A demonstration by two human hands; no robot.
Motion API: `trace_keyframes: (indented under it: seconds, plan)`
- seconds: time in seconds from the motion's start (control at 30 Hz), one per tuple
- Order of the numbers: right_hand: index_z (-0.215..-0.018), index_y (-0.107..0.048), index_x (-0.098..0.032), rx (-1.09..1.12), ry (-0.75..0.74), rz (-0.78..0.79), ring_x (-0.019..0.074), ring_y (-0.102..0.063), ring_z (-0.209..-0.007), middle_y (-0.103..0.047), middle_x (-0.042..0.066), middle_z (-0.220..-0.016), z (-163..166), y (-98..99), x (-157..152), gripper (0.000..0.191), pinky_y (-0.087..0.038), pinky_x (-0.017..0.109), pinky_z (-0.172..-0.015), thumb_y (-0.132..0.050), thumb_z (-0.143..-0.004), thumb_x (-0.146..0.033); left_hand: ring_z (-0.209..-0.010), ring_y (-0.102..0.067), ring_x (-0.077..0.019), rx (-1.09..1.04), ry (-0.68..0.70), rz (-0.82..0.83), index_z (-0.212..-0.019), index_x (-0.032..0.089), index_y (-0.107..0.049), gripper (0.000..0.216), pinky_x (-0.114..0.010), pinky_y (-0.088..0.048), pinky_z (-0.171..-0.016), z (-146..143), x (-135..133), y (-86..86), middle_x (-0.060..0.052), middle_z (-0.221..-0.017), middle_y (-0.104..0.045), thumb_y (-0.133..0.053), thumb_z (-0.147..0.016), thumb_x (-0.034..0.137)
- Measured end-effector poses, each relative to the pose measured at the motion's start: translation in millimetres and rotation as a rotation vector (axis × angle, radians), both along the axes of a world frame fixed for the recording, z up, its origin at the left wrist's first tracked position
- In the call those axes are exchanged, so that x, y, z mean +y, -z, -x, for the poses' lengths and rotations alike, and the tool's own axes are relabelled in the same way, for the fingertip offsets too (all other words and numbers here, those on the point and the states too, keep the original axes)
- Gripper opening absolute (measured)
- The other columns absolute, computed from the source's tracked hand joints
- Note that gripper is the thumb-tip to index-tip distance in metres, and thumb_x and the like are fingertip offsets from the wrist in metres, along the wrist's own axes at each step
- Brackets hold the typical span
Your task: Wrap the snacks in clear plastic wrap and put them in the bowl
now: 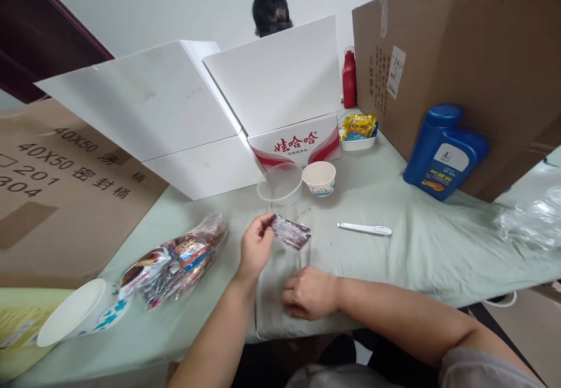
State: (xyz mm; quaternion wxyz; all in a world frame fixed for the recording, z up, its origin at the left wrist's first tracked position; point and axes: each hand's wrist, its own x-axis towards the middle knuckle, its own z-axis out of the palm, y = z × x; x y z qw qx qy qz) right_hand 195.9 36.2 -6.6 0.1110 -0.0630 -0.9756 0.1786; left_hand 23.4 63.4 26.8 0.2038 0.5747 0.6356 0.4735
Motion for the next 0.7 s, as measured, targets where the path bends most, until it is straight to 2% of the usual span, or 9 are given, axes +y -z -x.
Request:
trace_keyframes:
  seconds: [0.07,0.17,0.27,0.33,0.4,0.47,0.53,0.6,0.7]
  plan:
    - [-0.094,-0.067,-0.020,0.007,-0.013,0.049,0.0177,-0.059,-0.074,-0.067,0.004,-0.082,-10,-10.5,0,0.015,-0.044,0.029,-0.067,-0.058,-0.089,-0.031,-0.074,-0.063,-0.0155,-0.227,-0.012,0.052,-0.106,0.018,-0.061,0.034,-0.026,-0.050,-0.068,-3,3,17.6,-0.003,-0.086,-0.066,-0.049,-0.075,0.011]
    - [-0.103,-0.067,-0.019,0.070,0.184,0.148,0.0176,-0.061,-0.078,-0.068,0.006,-0.085,-42,-27.2,12,0.019,-0.047,0.029,-0.070,-0.053,-0.092,-0.028,-0.064,-0.056,-0.0128,-0.188,-0.026,0.120,-0.119,0.018,-0.059,0.051,-0.025,-0.048,-0.064,1,7,36.2,0.001,-0.077,-0.060,-0.052,-0.070,0.007]
    - [-0.110,-0.065,-0.019,0.133,0.621,0.057,0.0230,-0.060,-0.095,-0.068,0.011,-0.100,-85,-29.3,33,0.022,-0.047,0.037,-0.084,-0.053,-0.093,-0.027,-0.081,-0.061,-0.0150,0.017,0.022,0.176,-0.125,0.022,-0.060,0.059,-0.029,-0.050,-0.081,12,8,37.4,-0.003,-0.094,-0.061,-0.050,-0.070,0.004]
    - [-0.114,-0.064,-0.018,0.057,0.897,-0.072,0.0298,-0.057,-0.105,-0.066,0.014,-0.111,-110,-21.4,45,0.027,-0.045,0.044,-0.088,-0.058,-0.089,-0.028,-0.103,-0.061,-0.0184,0.125,0.143,0.229,-0.120,0.023,-0.065,0.055,-0.032,-0.047,-0.096,19,8,31.7,-0.006,-0.113,-0.060,-0.047,-0.073,0.003]
    - [-0.116,-0.065,-0.018,-0.086,1.056,-0.128,0.0327,-0.057,-0.104,-0.065,0.015,-0.113,-126,-12.9,54,0.030,-0.045,0.046,-0.084,-0.058,-0.087,-0.024,-0.115,-0.057,-0.0210,0.176,0.305,0.285,-0.118,0.023,-0.067,0.049,-0.034,-0.044,-0.103,24,7,25.0,-0.007,-0.125,-0.058,-0.048,-0.076,0.005]
    - [-0.112,-0.067,-0.018,-0.182,1.095,-0.124,0.0312,-0.059,-0.098,-0.067,0.014,-0.106,-129,-10.8,59,0.028,-0.045,0.044,-0.081,-0.052,-0.088,-0.019,-0.115,-0.058,-0.0232,0.185,0.439,0.320,-0.121,0.023,-0.065,0.045,-0.037,-0.046,-0.102,27,6,19.6,-0.008,-0.128,-0.058,-0.055,-0.079,0.012]
    - [-0.110,-0.067,-0.018,-0.165,1.059,-0.093,0.0277,-0.062,-0.094,-0.068,0.013,-0.101,-119,-17.7,61,0.028,-0.046,0.040,-0.080,-0.046,-0.091,-0.017,-0.112,-0.060,-0.0255,0.160,0.531,0.335,-0.127,0.023,-0.061,0.053,-0.039,-0.050,-0.097,29,5,16.9,-0.009,-0.130,-0.058,-0.069,-0.075,0.021]
    - [-0.114,-0.065,-0.017,-0.080,0.974,-0.045,0.0243,-0.063,-0.093,-0.066,0.012,-0.106,-98,-30.7,61,0.029,-0.046,0.036,-0.081,-0.044,-0.093,-0.017,-0.112,-0.060,-0.0277,0.111,0.572,0.329,-0.129,0.023,-0.058,0.068,-0.040,-0.051,-0.095,32,4,17.2,-0.010,-0.132,-0.056,-0.081,-0.065,0.025]
    - [-0.116,-0.063,-0.019,-0.054,0.773,0.003,0.0203,-0.063,-0.089,-0.064,0.010,-0.106,-58,-48.3,55,0.029,-0.046,0.031,-0.078,-0.045,-0.094,-0.016,-0.118,-0.057,-0.0299,0.039,0.580,0.319,-0.131,0.024,-0.057,0.081,-0.041,-0.048,-0.098,34,5,21.1,-0.011,-0.132,-0.056,-0.087,-0.056,0.021]
